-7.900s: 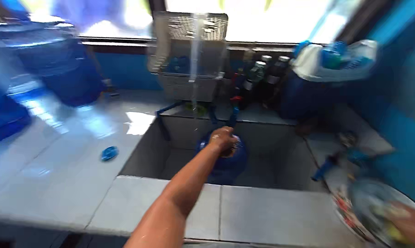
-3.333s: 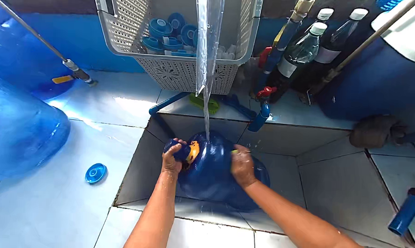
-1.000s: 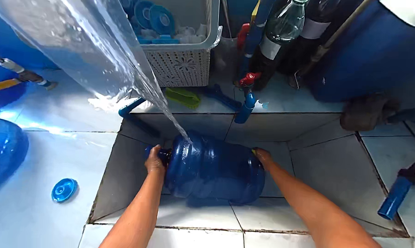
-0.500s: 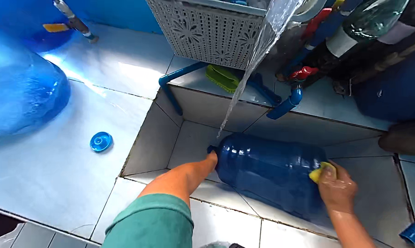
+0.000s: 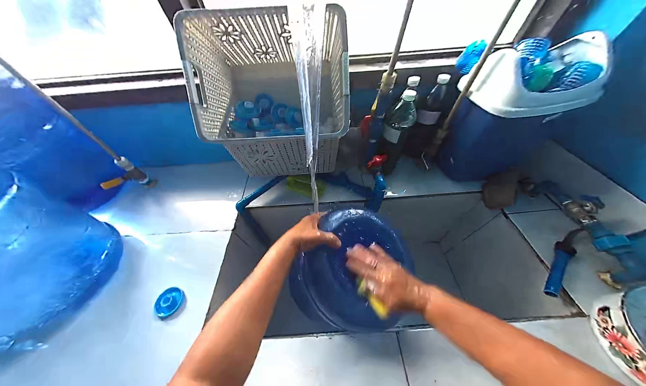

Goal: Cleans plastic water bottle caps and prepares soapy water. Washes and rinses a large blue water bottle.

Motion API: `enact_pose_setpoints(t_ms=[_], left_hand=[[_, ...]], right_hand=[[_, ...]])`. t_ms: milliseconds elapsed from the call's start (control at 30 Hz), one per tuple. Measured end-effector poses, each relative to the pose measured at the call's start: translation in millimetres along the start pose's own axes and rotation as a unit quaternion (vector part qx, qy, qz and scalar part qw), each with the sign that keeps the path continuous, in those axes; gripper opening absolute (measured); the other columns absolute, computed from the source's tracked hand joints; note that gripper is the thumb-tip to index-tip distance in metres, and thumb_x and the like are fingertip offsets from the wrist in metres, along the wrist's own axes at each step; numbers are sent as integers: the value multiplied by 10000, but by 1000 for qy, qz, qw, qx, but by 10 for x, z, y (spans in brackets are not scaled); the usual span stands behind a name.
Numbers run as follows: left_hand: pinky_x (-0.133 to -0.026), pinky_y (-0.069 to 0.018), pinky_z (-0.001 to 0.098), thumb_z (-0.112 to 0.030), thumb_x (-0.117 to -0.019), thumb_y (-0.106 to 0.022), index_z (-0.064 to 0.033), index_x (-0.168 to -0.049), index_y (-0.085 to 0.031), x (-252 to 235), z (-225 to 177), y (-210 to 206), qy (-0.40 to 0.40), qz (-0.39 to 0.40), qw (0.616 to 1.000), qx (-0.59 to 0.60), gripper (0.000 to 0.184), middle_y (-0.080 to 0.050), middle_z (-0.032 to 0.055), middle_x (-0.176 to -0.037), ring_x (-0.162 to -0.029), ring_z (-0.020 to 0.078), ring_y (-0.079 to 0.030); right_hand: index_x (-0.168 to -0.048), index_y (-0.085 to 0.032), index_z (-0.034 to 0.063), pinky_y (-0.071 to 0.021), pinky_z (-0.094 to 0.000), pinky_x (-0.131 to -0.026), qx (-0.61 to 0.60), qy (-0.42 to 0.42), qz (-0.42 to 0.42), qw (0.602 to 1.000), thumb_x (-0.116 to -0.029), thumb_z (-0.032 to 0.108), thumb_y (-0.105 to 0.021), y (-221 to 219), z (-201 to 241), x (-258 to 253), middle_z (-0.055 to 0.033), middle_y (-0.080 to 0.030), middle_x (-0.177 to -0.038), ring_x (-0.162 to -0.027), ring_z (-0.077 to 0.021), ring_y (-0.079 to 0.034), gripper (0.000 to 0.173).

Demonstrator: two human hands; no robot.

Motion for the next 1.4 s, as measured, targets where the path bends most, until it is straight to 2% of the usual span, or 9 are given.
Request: enact_pose_setpoints(t_ms=[100, 267, 400, 567, 733, 900, 1100, 1233, 1400], left_hand=[[-1071, -485, 444, -175, -689, -885, 5, -1476, -407, 138, 39, -403, 6, -97, 995, 33, 937, -546, 233, -1391, -1271, 289, -568], [-1105, -458, 363, -312, -641, -892, 33, -1474, -406, 332, 148, -647, -49, -203, 976, 64, 1024, -548, 193, -1411, -1305, 220, -544], [-1160, -383, 418, -245, -676, -867, 2, -1553, -303, 464, 120, -650, 17, -193, 981, 35, 1072, -421, 229, -1534, -1406, 287, -446], [-1166, -377, 397, -250, -670, -870, 47, -1528, -330, 484, 157, -654, -20, -221, 974, 41, 1057, -451, 242, -1508, -1392, 276, -462], [-1100, -449, 427, -356, -802, -817, 51, -1512, -311, 659, 117, -604, 33, -226, 971, 65, 962, -474, 263, -1455, -1309, 300, -531], [-1044, -483, 516, -209, -944, -735, 29, -1423, -500, 36, -15, 226, 31, -23, 999, -31, 584, -626, 251, -1284, -1183, 337, -616], [-1074, -475, 436, -197, -679, -872, 2, -1491, -380, 306, 78, -416, 25, -166, 986, 18, 970, -509, 226, -1430, -1287, 287, -548], [-1141, -394, 434, -264, -690, -835, 67, -1501, -355, 575, 147, -631, 1, -258, 966, 18, 999, -440, 269, -1496, -1371, 314, -469], [-1115, -421, 430, -222, -683, -842, 40, -1508, -339, 651, 125, -720, 26, -284, 957, 49, 1000, -428, 258, -1501, -1349, 307, -489]], right_hand=[[-1504, -431, -89, -242, -541, -1254, 23, -282, 41, 958, -1043, 137, -444, 91, -597, -389, -271, -381, -1600, -1531, -400, -306, 514], [-1234, -700, -66, -385, -518, -1183, -71, -152, 1, 986, -1006, 115, -476, -21, -247, -950, -259, -678, -1292, -1312, -387, -594, 367], [-1242, -657, -71, -449, -660, -1031, -27, -407, 113, 906, -1076, 191, -466, 225, -816, -1066, -313, -647, -1259, -1225, -476, -601, 365], [-1167, -727, -62, -400, -535, -1161, -10, -149, 52, 987, -1004, 91, -491, -38, -133, -1145, -232, -715, -1221, -1248, -375, -637, 325], [-1275, -628, -74, -466, -629, -1035, 34, -374, 47, 926, -1058, 187, -456, 89, -543, -1031, -305, -604, -1336, -1279, -450, -578, 380], [-1349, -632, -47, -390, -529, -1187, -73, -14, 4, 997, -991, 120, -529, -333, 744, -269, -231, -572, -1464, -1410, -385, -510, 408], [-1398, -567, -64, -336, -550, -1203, 17, -371, 27, 928, -1051, 162, -471, 75, -537, -779, -257, -510, -1502, -1459, -392, -423, 426], [-1205, -698, -69, -478, -539, -1075, 12, -195, 53, 979, -1007, 125, -521, -62, -189, -1190, -270, -682, -1251, -1254, -412, -619, 330], [-1188, -673, -60, -486, -655, -972, 16, -401, 115, 909, -1043, 231, -516, 127, -496, -1200, -287, -665, -1225, -1188, -455, -628, 361]])
Point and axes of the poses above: each hand's wrist, its own x-axis away from the middle knuckle, its own y-axis out of the back of the hand, z = x × y, the point moved 2 cm from there along -x, towards the middle knuckle
